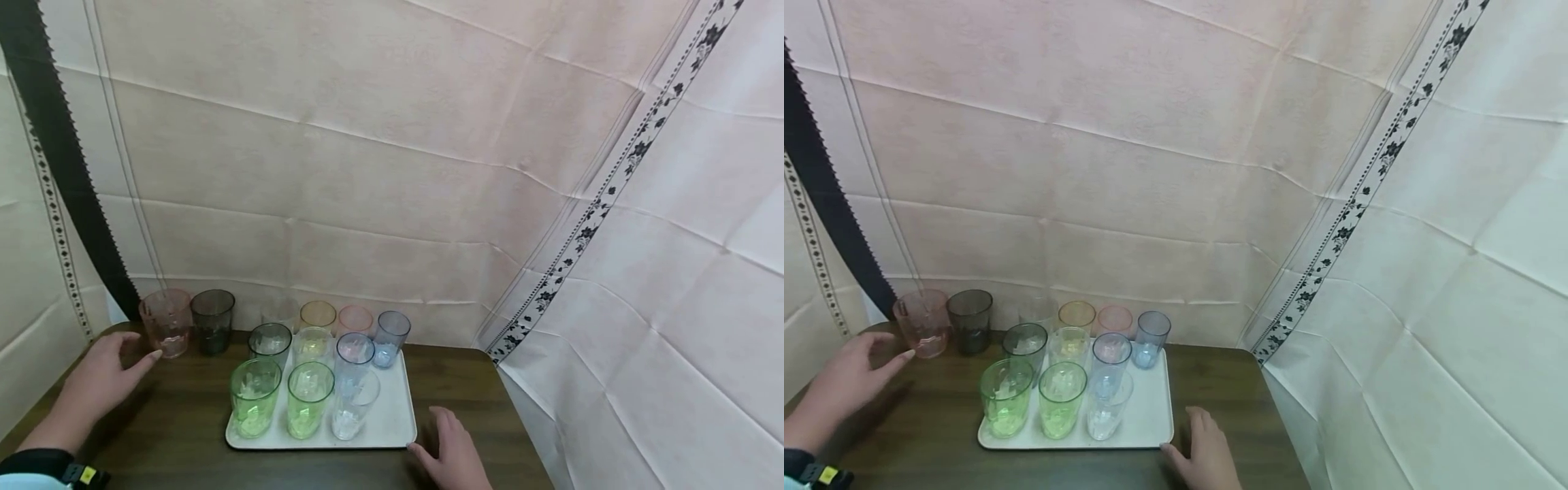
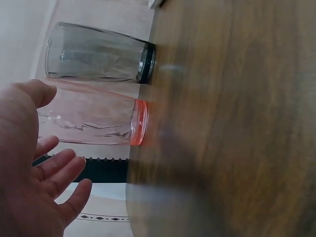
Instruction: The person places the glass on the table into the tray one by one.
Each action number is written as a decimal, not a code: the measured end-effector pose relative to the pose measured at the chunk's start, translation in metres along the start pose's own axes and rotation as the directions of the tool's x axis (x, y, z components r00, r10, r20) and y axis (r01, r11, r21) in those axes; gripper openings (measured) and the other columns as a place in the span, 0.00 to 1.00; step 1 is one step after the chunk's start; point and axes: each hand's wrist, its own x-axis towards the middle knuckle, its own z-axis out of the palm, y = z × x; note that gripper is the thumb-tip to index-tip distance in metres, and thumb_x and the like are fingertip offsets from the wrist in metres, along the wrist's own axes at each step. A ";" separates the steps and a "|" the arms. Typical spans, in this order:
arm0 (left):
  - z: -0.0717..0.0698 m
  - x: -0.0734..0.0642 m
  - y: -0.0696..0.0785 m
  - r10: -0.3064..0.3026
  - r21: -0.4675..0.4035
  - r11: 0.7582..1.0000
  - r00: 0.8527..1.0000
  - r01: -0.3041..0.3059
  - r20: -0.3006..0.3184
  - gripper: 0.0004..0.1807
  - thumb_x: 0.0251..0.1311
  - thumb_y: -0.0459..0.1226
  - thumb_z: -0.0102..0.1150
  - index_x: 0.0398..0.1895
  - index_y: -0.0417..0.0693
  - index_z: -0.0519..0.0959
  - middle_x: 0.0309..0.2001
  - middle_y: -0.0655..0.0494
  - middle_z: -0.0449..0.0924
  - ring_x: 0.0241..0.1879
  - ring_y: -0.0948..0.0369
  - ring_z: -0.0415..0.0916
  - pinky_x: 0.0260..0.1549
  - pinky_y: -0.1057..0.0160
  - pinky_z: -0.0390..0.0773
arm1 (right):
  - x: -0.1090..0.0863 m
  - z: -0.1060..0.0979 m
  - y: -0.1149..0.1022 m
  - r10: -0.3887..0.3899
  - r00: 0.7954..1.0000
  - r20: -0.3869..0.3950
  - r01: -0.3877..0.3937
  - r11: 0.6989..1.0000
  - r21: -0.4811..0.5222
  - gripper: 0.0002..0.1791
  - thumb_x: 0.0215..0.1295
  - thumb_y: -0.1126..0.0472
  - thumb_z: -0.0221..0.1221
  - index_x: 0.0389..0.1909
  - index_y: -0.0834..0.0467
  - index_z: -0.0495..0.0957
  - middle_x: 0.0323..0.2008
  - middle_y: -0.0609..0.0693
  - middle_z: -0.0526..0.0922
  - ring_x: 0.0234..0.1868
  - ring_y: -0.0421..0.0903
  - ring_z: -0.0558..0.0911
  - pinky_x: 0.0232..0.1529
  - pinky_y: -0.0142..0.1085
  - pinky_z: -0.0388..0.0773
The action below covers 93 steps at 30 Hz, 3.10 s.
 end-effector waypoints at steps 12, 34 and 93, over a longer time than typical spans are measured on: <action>0.009 0.034 0.005 -0.139 -0.229 0.963 0.990 0.141 0.025 0.64 0.68 0.66 0.55 0.81 0.24 0.37 0.73 0.15 0.47 0.68 0.23 0.51 0.56 0.20 0.60 | -0.010 -0.002 0.000 -0.009 1.000 0.006 0.009 1.000 -0.018 0.45 0.62 0.29 0.64 0.67 0.60 0.72 0.63 0.61 0.76 0.58 0.60 0.79 0.52 0.60 0.81; 0.021 0.055 -0.007 -0.130 -0.367 0.919 0.990 0.143 0.059 0.63 0.67 0.65 0.57 0.84 0.34 0.36 0.78 0.21 0.43 0.69 0.24 0.51 0.53 0.22 0.67 | -0.015 -0.009 -0.005 -0.004 0.999 -0.033 0.006 0.999 0.044 0.50 0.62 0.33 0.67 0.73 0.62 0.65 0.65 0.62 0.75 0.59 0.58 0.79 0.56 0.57 0.80; -0.031 -0.059 0.260 0.683 -0.794 0.510 0.717 -0.330 0.141 0.40 0.64 0.33 0.71 0.78 0.56 0.66 0.65 0.50 0.75 0.62 0.54 0.75 0.49 0.56 0.86 | 0.030 -0.078 -0.150 -0.506 0.816 -0.279 0.546 0.517 0.659 0.51 0.60 0.65 0.74 0.80 0.55 0.55 0.69 0.56 0.73 0.67 0.59 0.74 0.63 0.52 0.77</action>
